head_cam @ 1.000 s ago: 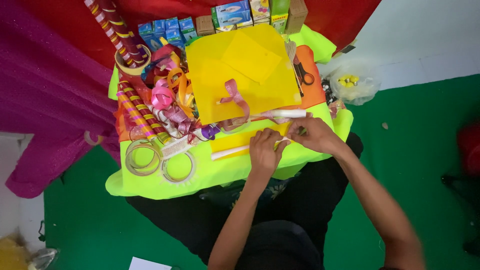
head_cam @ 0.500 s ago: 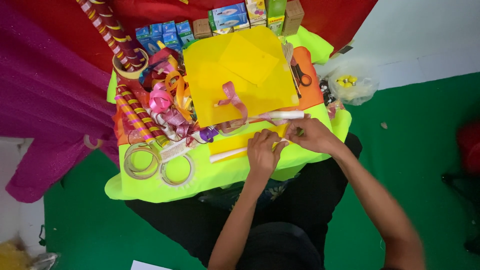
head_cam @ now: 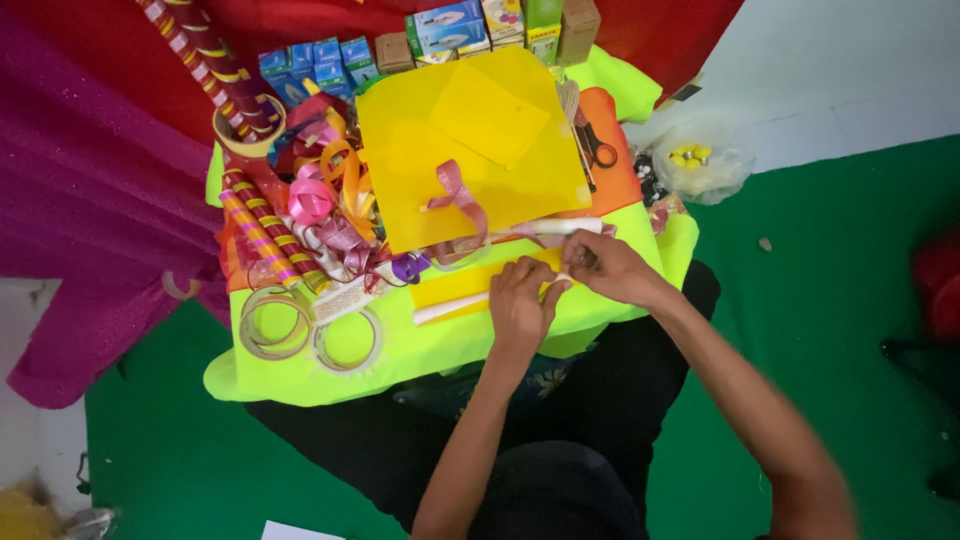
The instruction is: Wrapping a yellow sheet of paper around a white cardboard tube to create a decorative craft item.
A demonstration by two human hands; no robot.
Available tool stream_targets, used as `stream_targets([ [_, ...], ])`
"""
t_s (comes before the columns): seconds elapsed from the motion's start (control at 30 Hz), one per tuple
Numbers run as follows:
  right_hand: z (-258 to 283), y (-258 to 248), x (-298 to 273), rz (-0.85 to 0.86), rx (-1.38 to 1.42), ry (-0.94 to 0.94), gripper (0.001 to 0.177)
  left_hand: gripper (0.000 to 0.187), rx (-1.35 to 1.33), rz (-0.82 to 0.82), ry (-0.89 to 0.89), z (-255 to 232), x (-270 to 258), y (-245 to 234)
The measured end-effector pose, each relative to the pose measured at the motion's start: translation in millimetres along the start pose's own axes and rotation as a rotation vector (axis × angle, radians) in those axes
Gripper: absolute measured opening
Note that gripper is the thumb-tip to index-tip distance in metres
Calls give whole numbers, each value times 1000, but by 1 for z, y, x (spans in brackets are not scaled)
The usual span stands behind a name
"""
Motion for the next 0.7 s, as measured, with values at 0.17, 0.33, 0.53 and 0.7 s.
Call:
stream_targets([
  [0.17, -19, 8, 11, 2, -83, 26, 30, 23, 22, 17, 4, 3, -2, 3],
  [0.33, 2, 6, 2, -73, -135, -3, 24, 23, 38, 50, -14, 6, -3, 6],
  [0.53, 26, -1, -52, -433, -256, -339, 17, 20, 35, 66, -23, 3, 0, 3],
  [0.7, 23, 15, -69, -560, -596, -586, 32, 20, 16, 55, -22, 7, -2, 6],
])
Point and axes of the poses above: each hand's wrist, its own x-axis towards the middle knuckle, its own y-axis out of the palm, z = x × y, the point moved 3 cm from there along x, towards the middle knuckle, and after that the axes turned 2 degrees about -z, right-handed, at the moved point
